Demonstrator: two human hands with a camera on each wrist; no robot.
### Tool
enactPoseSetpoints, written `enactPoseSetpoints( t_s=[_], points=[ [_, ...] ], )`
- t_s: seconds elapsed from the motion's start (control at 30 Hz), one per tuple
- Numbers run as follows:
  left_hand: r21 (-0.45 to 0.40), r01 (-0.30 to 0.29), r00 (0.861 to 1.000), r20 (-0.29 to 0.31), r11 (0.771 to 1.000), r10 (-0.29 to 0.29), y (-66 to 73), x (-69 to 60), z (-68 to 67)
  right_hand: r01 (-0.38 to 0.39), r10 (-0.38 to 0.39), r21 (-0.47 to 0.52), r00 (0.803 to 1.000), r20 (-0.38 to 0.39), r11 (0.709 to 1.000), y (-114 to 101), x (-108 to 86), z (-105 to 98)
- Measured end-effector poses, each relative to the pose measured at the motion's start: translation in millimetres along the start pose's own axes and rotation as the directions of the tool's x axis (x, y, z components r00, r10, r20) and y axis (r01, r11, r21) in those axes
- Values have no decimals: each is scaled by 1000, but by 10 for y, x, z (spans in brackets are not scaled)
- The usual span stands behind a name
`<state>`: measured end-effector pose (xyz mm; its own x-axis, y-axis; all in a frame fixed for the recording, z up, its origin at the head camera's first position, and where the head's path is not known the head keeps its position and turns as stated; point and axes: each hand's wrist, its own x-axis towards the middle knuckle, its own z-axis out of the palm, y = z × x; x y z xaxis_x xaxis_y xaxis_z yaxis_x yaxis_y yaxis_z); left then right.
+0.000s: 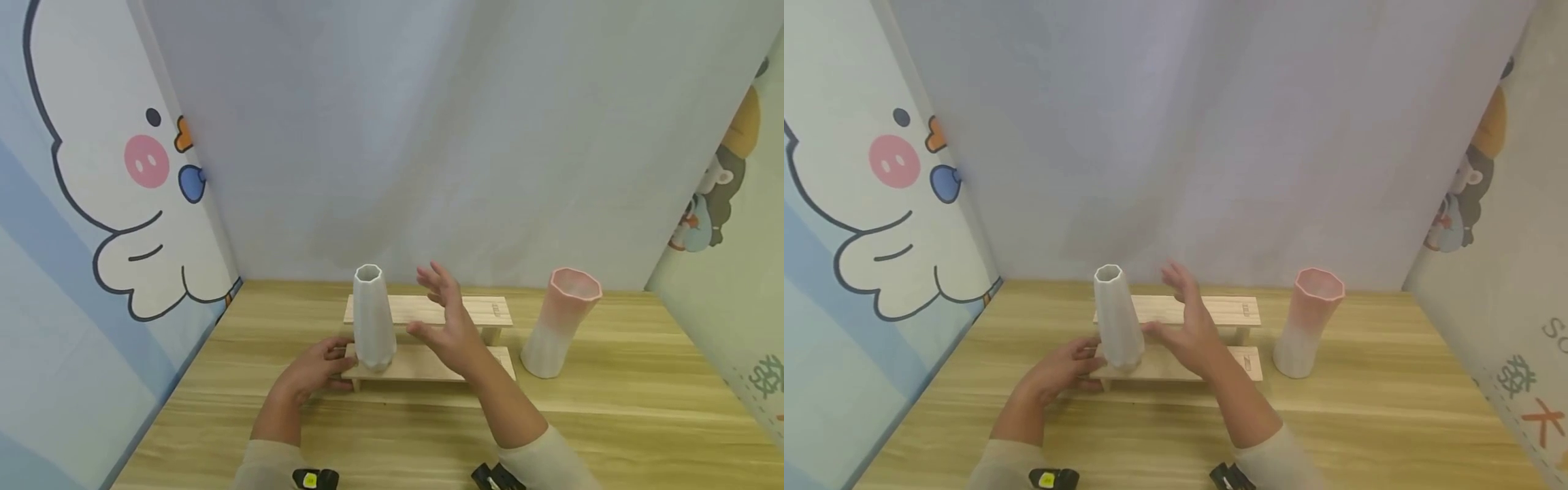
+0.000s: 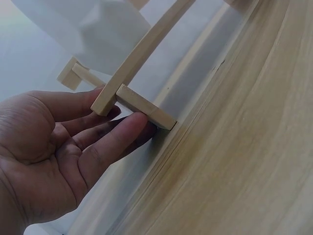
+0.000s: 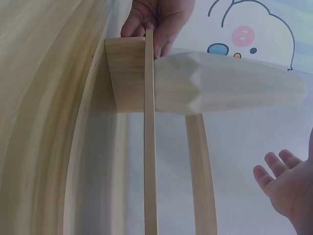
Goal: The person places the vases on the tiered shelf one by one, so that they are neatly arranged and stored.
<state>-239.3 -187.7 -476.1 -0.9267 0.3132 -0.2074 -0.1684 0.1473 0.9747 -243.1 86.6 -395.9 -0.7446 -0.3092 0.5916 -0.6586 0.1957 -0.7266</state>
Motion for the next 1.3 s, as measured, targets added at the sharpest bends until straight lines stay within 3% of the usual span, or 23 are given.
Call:
enactPoseSetpoints(
  t_s=[0.17,0.47,0.7,0.93,1.13,1.3],
  points=[
    [-14,12,1000,-7,1000,-12,-8,5,-1,47,-47,-44,999,5,998,-11,-183,-201],
    [-7,5,1000,-10,1000,-5,-33,-13,-18,64,-64,12,998,18,998,6,-392,-426],
    [-16,15,1000,-21,1000,-15,-77,-80,-34,38,-38,8,998,58,999,10,-457,-490],
    [-26,14,1000,-10,1000,-14,-63,-48,-28,54,-54,2,996,66,999,-23,-464,-665],
    [-21,12,1000,-1,1000,-12,-47,-2,-22,37,-42,75,997,66,996,-64,-467,-879],
    [-23,10,1000,6,1000,-10,-27,30,-13,24,-43,137,990,134,990,-80,-474,-1076]
  ],
)
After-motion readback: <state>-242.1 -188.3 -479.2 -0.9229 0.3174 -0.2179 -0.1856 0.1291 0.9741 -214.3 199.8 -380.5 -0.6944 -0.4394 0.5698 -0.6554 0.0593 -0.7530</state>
